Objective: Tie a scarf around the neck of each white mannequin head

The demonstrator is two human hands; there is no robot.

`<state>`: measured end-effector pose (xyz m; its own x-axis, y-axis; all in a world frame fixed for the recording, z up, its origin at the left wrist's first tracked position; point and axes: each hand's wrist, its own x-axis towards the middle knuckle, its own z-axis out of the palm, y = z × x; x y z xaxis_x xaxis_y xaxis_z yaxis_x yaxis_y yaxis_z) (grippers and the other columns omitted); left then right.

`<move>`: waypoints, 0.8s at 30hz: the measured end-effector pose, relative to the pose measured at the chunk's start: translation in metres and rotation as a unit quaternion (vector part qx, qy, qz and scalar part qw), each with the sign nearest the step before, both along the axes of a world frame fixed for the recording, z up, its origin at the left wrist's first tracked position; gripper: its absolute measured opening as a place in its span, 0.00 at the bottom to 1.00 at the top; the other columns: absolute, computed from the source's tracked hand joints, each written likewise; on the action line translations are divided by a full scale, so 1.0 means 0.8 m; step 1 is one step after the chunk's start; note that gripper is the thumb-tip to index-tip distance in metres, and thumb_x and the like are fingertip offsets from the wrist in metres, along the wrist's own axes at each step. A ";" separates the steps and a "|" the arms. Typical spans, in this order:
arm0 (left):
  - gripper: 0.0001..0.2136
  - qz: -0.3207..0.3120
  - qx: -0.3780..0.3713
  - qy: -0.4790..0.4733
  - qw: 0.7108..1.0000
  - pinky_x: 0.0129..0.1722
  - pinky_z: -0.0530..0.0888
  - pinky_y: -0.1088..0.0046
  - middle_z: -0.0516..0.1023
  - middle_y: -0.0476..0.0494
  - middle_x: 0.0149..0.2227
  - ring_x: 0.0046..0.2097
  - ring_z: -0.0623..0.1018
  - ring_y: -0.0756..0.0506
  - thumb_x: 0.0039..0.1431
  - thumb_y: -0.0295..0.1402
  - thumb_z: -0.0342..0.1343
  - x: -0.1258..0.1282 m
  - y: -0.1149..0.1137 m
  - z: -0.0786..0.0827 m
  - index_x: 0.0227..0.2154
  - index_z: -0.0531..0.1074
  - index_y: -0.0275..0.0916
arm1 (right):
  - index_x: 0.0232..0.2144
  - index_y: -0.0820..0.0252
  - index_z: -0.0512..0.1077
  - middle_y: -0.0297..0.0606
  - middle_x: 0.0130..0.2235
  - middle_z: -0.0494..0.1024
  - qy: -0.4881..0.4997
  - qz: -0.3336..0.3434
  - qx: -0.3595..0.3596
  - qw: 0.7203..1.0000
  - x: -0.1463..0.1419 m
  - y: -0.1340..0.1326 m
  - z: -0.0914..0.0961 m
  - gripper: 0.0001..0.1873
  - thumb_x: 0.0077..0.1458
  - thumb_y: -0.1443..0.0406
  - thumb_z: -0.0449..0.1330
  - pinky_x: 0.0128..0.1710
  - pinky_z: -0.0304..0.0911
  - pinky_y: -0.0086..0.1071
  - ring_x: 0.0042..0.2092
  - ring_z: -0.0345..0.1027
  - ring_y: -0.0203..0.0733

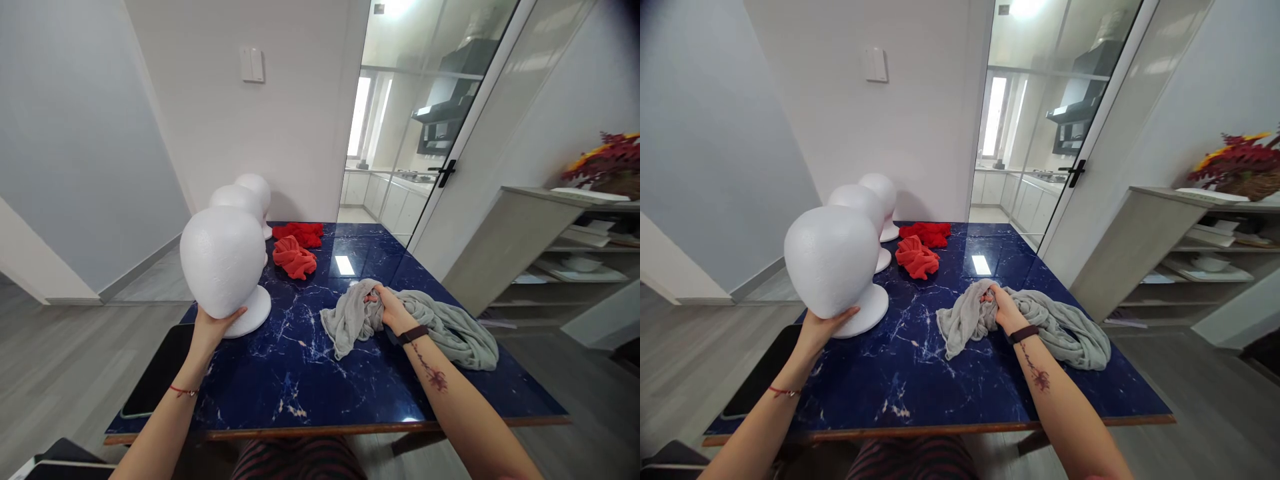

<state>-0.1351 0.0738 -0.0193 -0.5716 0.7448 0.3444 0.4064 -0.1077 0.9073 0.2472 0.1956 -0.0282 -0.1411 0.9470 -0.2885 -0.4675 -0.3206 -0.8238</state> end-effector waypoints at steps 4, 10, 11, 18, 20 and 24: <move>0.33 -0.023 -0.014 -0.005 1.000 0.50 0.70 0.48 0.75 0.32 0.50 0.51 0.73 0.32 0.34 0.40 0.70 0.019 -0.011 0.003 0.47 0.70 0.36 | 0.20 0.58 0.59 0.24 0.13 0.57 0.002 -0.126 0.045 0.991 0.005 0.005 0.003 0.09 0.50 0.69 0.51 0.21 0.61 0.25 0.16 0.56 0.31; 0.33 -0.075 -0.003 0.035 0.997 0.54 0.67 0.47 0.74 0.36 0.50 0.53 0.72 0.32 0.31 0.40 0.70 0.092 0.009 0.021 0.45 0.70 0.38 | 0.35 0.52 0.59 0.21 0.22 0.65 -0.027 -0.380 0.210 0.900 0.022 0.010 0.019 0.10 0.47 0.65 0.52 0.20 0.61 0.24 0.18 0.58 0.29; 0.33 -0.089 0.004 0.047 0.995 0.54 0.67 0.48 0.74 0.35 0.50 0.53 0.72 0.32 0.32 0.41 0.70 0.105 0.017 0.023 0.45 0.70 0.37 | 0.38 0.51 0.59 0.22 0.24 0.66 -0.036 -0.400 0.225 0.888 0.024 0.009 0.021 0.13 0.46 0.64 0.53 0.21 0.63 0.26 0.19 0.60 0.30; 0.39 -0.131 0.092 0.114 0.981 0.55 0.65 0.52 0.67 0.32 0.53 0.56 0.67 0.34 0.36 0.42 0.68 0.164 0.055 -0.004 0.52 0.62 0.35 | 0.41 0.49 0.55 0.23 0.26 0.69 -0.042 -0.368 0.175 0.912 0.020 0.008 0.019 0.16 0.47 0.62 0.51 0.20 0.65 0.30 0.18 0.64 0.33; 0.37 -0.135 0.094 0.123 0.979 0.54 0.66 0.52 0.66 0.33 0.52 0.55 0.67 0.33 0.37 0.42 0.68 0.168 0.053 -0.014 0.52 0.62 0.35 | 0.41 0.50 0.56 0.23 0.25 0.68 -0.044 -0.360 0.156 0.919 0.018 0.007 0.017 0.16 0.47 0.61 0.51 0.20 0.65 0.30 0.18 0.64 0.34; 0.39 -0.119 0.087 0.131 0.981 0.53 0.67 0.52 0.66 0.33 0.51 0.55 0.67 0.33 0.37 0.43 0.68 0.171 0.046 -0.024 0.53 0.61 0.35 | 0.40 0.52 0.58 0.24 0.24 0.68 -0.055 -0.338 0.150 0.928 0.011 0.003 0.014 0.15 0.48 0.60 0.53 0.20 0.65 0.29 0.18 0.63 0.34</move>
<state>0.0018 0.1108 -0.0387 -0.2649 0.7636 0.5888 0.5672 -0.3704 0.7356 0.2559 0.1981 -0.0169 0.5285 0.8486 0.0244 -0.3858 0.2657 -0.8835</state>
